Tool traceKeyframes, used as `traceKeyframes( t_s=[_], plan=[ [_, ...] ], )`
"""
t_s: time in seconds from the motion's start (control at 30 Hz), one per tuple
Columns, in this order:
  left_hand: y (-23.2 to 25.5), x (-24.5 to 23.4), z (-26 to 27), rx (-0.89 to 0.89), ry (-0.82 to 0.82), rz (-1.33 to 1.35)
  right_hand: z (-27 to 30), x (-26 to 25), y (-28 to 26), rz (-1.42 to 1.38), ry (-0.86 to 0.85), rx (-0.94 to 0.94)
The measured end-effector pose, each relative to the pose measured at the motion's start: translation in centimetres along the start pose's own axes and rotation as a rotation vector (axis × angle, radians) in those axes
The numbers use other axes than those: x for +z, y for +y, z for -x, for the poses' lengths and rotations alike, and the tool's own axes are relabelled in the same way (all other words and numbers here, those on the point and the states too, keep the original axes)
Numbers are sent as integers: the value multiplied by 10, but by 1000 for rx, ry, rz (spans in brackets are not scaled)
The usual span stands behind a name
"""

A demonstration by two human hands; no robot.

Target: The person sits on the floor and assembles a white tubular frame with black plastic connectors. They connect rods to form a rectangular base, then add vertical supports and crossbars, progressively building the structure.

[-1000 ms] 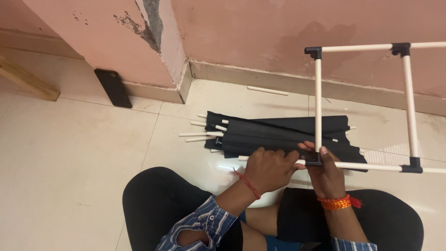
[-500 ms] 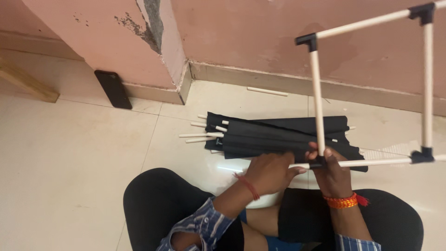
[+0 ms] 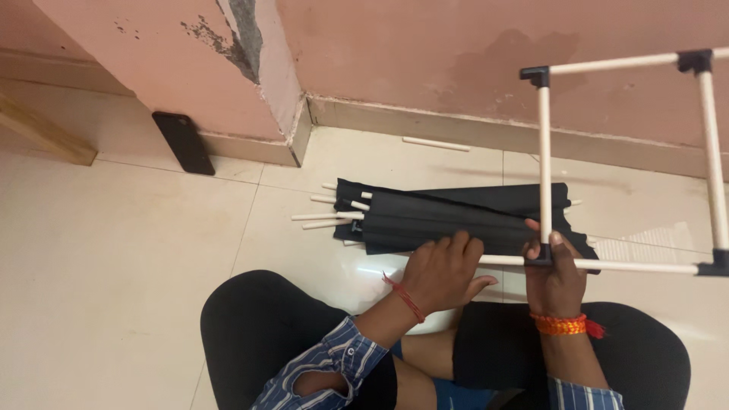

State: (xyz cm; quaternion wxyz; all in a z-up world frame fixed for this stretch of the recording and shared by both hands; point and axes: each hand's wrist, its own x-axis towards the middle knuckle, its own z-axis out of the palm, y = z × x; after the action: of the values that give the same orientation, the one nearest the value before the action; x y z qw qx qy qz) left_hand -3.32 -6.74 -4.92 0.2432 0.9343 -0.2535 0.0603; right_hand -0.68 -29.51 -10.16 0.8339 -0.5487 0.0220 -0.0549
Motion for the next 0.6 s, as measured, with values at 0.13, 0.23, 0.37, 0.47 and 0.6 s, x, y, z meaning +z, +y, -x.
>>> traceKeyframes(
  t_s=[0.13, 0.23, 0.37, 0.47, 0.6],
  plan=[
    [-7, -4, -15, -196, -396, 234, 1, -3, -1, 129, -66, -56],
    [-14, -4, -20, -179, -574, 452, 6, -4, -3, 155, -136, -85],
    [-19, 1, -13, -129, -410, 524, 7, 2, -4, 137, -117, -108],
    [-20, 2, -2, -4, 27, 318, 4, 5, -8, 124, -34, -155],
    [-24, 1, -1, 202, 416, 115, 4, 5, -15, 5, -6, -183]
  ],
)
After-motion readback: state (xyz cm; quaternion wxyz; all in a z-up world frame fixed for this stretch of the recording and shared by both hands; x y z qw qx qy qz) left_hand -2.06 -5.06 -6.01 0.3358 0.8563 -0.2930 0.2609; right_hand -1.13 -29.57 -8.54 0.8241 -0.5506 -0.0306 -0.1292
